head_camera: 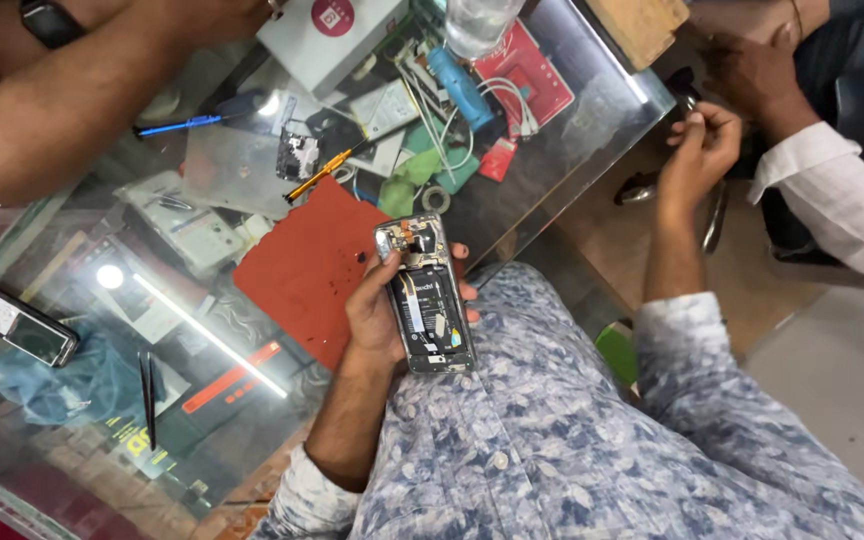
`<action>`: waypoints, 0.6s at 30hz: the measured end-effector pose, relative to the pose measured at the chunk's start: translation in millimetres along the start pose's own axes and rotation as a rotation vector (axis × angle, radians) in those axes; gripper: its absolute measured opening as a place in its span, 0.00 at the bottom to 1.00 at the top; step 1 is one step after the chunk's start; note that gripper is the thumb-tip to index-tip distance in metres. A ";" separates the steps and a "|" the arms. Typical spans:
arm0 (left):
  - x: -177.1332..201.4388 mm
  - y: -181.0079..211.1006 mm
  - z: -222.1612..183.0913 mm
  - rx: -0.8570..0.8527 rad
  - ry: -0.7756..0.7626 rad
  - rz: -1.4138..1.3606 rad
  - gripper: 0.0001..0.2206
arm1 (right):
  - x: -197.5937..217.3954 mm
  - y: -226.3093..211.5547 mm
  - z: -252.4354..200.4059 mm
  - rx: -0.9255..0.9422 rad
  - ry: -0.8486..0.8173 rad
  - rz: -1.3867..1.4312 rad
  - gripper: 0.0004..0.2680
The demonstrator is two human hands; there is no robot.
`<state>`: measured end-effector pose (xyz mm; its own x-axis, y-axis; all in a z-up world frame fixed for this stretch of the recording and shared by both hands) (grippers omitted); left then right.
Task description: The person disassembles a smartphone by removing screws and prying open the casing. They use tweezers to lift and remove internal components, including a metal bracket and ribbon cables, while working at a cluttered repair bench.
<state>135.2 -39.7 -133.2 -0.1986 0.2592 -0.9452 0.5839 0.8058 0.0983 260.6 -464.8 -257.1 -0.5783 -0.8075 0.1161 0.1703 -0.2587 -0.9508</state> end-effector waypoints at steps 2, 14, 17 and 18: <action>0.6 -7.3 11.8 0.018 0.020 0.015 0.23 | 1.7 47.7 26.4 -0.170 -0.029 0.015 0.06; 13.3 -50.8 71.4 -0.101 0.231 0.133 0.18 | -122.8 123.4 95.7 -0.441 -0.459 0.039 0.11; 13.4 -56.0 76.3 -0.167 0.219 0.085 0.17 | -141.9 124.5 107.2 -0.455 -0.511 0.039 0.11; 13.2 -57.0 76.9 -0.188 0.211 0.067 0.17 | -153.7 123.5 108.0 -0.457 -0.535 0.045 0.11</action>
<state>159.8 -123.1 -175.2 -0.3353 0.4039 -0.8512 0.4486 0.8629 0.2328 456.7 -429.8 -361.4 -0.0865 -0.9924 0.0876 -0.2348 -0.0652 -0.9699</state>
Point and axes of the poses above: each hand's wrist, its own z-axis towards the middle knuckle, its own x-axis out of the back of the hand, y = z × x, the point moved 9 cm from there along z, towards the middle knuckle, and after that the axes turned 6 degrees about x, right-handed, at the moved point
